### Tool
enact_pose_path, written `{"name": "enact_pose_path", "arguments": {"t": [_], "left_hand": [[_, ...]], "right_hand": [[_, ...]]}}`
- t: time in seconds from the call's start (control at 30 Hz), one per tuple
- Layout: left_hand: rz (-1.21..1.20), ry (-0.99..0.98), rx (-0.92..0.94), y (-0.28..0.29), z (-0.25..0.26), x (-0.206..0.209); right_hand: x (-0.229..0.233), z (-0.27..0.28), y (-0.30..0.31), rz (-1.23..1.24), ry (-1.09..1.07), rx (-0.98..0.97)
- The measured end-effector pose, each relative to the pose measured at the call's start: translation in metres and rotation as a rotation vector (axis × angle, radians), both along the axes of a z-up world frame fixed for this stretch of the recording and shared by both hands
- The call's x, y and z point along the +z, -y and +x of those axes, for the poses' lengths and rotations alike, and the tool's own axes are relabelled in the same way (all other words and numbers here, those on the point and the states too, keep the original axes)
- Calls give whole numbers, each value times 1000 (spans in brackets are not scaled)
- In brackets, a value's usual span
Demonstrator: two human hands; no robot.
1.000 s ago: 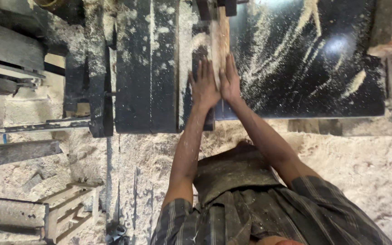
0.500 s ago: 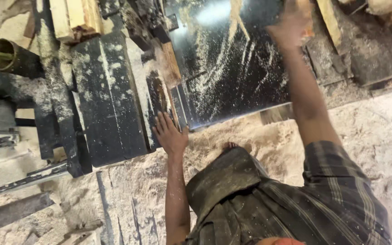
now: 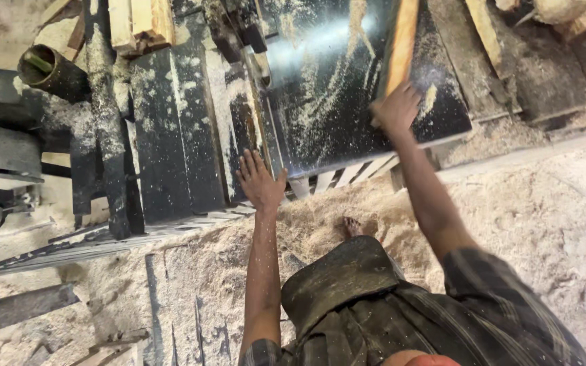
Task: The person cuts wooden planks using a bandsaw, repeatedly guiding each piece through the saw blade by hand, turning the wood over, and trimming off edges.
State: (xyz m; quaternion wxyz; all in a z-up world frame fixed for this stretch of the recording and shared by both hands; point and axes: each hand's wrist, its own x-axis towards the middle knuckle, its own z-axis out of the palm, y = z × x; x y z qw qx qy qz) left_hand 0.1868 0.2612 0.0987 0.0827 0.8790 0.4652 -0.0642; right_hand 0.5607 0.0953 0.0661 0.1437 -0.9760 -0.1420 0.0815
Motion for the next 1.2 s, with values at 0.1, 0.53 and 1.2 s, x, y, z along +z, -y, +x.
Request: {"name": "enact_pose_path", "arguments": {"t": [0.1, 0.53, 1.2], "left_hand": [[-74, 199, -31, 27, -7, 2], [-591, 775, -113, 279, -123, -24], [-1774, 1265, 402, 329, -255, -114]], "right_hand": [[13, -121, 49, 131, 88, 168], [-69, -360, 181, 1476, -1603, -189], [44, -452, 189, 398, -600, 622]]}}
